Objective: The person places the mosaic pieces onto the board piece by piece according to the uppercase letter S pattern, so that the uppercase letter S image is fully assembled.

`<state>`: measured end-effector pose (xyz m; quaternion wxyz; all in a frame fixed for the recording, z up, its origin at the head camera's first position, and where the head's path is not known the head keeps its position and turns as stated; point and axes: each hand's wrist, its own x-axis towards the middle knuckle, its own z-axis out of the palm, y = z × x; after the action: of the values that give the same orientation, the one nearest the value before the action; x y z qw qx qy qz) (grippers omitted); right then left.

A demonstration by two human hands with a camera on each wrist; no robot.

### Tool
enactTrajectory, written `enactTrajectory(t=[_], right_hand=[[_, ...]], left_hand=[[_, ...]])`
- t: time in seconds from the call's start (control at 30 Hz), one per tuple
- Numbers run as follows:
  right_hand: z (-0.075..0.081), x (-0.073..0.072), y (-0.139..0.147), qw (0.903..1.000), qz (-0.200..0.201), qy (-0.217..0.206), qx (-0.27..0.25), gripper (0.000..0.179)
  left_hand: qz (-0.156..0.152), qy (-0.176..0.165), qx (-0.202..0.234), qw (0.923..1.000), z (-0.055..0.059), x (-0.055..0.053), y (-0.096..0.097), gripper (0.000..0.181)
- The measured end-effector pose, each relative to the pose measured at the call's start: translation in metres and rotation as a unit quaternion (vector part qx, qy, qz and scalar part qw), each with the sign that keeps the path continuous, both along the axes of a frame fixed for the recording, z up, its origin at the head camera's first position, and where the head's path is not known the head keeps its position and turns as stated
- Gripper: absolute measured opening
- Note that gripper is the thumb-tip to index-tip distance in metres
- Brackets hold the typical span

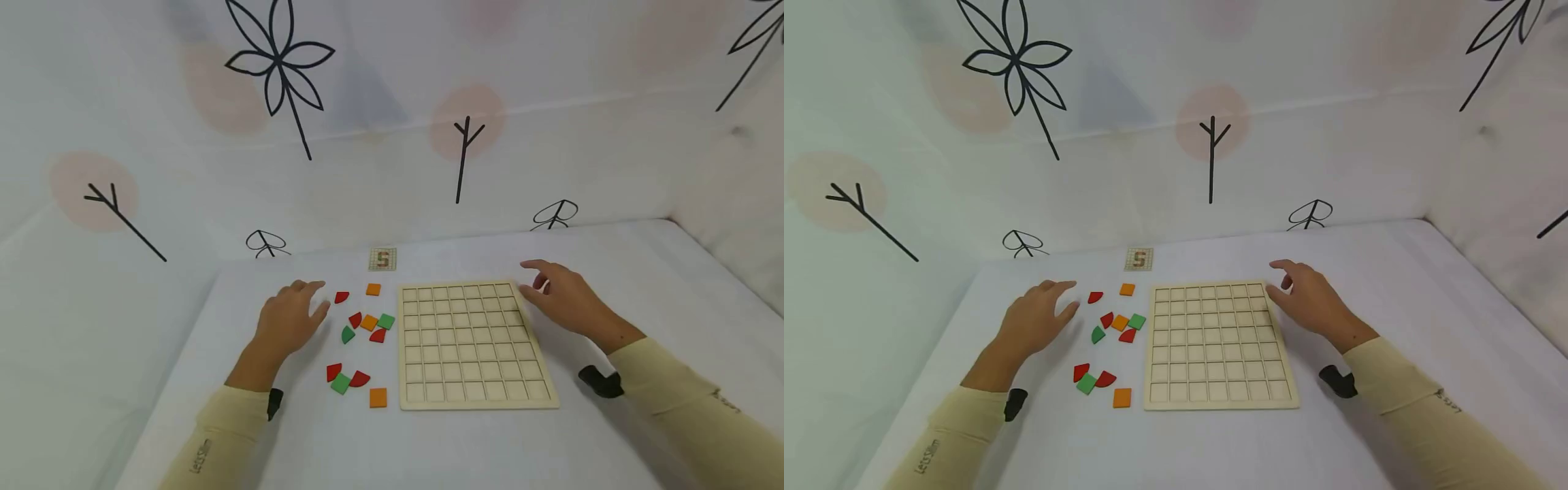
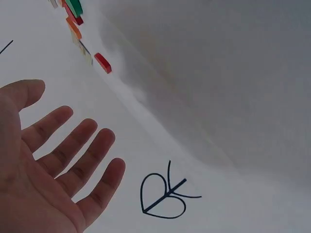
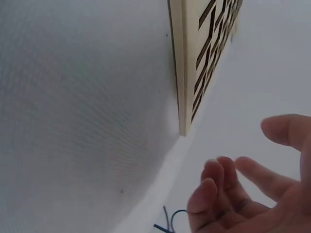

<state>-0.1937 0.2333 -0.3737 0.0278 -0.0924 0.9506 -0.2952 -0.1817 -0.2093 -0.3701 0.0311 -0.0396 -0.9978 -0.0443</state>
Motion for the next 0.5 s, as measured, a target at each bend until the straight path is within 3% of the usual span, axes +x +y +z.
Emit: enactTrajectory(t=[0.23,0.5], right_hand=[[-0.016,-0.004,0.010,0.9973,0.002,-0.072,-0.016,0.066],[-0.020,0.004,0.015,0.9952,0.055,-0.064,-0.050,0.072]], left_hand=[[-0.002,-0.002,0.048,0.9988,-0.009,0.001,0.019,0.046],[-0.012,-0.047,0.073,0.9961,-0.004,-0.004,0.034,0.042]])
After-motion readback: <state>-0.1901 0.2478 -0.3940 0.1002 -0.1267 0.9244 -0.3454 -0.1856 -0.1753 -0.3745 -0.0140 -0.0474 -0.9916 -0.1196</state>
